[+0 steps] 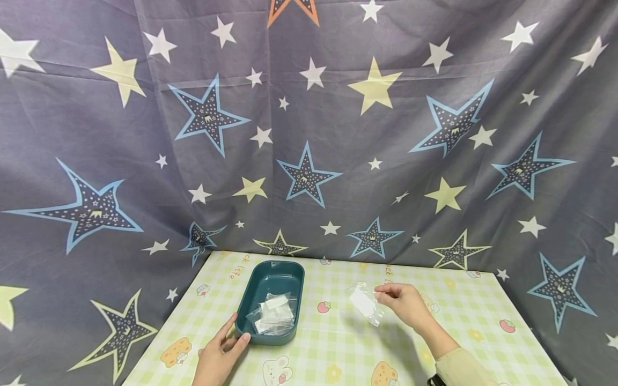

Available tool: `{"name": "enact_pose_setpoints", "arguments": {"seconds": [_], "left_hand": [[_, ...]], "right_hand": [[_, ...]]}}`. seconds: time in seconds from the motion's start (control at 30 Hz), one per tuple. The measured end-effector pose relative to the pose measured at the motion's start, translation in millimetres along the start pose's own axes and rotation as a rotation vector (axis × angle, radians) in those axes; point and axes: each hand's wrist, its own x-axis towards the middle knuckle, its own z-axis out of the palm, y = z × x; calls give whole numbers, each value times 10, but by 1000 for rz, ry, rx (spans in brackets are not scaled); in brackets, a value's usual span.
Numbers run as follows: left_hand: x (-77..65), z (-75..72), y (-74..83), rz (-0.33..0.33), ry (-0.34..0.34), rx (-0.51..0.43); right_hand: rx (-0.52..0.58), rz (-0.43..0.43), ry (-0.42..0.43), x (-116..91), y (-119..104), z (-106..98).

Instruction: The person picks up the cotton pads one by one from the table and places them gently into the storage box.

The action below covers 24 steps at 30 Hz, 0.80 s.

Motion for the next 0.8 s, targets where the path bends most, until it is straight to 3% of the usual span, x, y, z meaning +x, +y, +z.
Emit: {"name": "enact_pose_setpoints", "arguments": {"seconds": [0.8], "left_hand": [[-5,-18,35,-12,-6,4]], "right_hand": [[23,-7,-30,24,-80,83]]}}
